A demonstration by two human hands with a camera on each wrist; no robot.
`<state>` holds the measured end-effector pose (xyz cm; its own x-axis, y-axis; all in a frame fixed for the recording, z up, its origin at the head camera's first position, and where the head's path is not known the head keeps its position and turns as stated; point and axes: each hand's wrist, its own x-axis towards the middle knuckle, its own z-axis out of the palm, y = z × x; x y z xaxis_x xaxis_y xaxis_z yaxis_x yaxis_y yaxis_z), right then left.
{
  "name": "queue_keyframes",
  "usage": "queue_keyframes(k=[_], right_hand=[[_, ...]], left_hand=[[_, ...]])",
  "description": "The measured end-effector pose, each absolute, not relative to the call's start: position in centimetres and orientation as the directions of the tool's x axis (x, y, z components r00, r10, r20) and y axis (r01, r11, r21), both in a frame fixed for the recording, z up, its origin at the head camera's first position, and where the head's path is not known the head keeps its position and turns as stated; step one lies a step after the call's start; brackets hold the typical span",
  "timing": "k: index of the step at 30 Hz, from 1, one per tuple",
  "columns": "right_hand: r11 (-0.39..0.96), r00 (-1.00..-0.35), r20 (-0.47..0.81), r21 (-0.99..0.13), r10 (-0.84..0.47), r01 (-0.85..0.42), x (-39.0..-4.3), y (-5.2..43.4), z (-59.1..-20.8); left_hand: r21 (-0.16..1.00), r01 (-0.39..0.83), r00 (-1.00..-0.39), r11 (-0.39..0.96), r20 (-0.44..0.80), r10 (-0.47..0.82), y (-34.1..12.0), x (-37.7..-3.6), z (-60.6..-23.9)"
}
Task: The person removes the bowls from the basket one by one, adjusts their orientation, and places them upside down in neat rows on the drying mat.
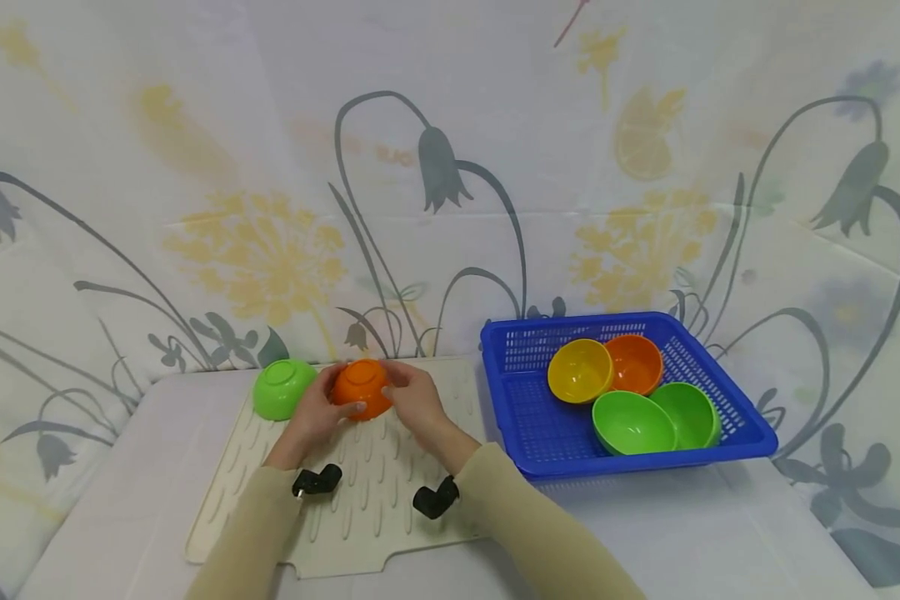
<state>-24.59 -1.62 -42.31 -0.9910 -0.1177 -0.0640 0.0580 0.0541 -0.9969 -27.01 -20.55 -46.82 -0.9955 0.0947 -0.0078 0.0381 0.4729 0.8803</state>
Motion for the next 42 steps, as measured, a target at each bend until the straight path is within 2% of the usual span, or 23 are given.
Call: queue_keyframes(k=[7, 14, 20, 32, 42], right_hand=[[0.05, -0.992, 0.004, -0.999, -0.127, -0.011, -24.0, -0.9, -38.4], [0.074, -0.991, 0.046, -0.996, -0.127, -0.056, -23.8, 2.4, -35.9], [0.077, -0.996, 0.019, -0.997, -0.09, -0.026, -24.0, 6.5, -35.3], [0.205, -0.998, 0.058, -0.977, 0.012, -0.055, -26.1, 15.0, -34.2], [0.368, -1.0, 0.001, -0.93, -0.008, -0.004, -27.2, 23.5, -35.3]], left_hand=[[0.884, 0.018, -0.995, 0.467, -0.028, 0.091, -20.7, -26.8, -46.7], [0.881, 0.001, -0.995, 0.474, -0.049, 0.092, -20.5, -26.8, -46.7], [0.874, 0.001, -0.993, 0.486, -0.055, 0.101, -20.6, -26.9, -47.2], [0.871, 0.006, -0.994, 0.49, -0.049, 0.099, -20.8, -27.1, -47.0], [0.883, 0.017, -0.994, 0.468, -0.035, 0.102, -20.7, -27.0, -46.8]])
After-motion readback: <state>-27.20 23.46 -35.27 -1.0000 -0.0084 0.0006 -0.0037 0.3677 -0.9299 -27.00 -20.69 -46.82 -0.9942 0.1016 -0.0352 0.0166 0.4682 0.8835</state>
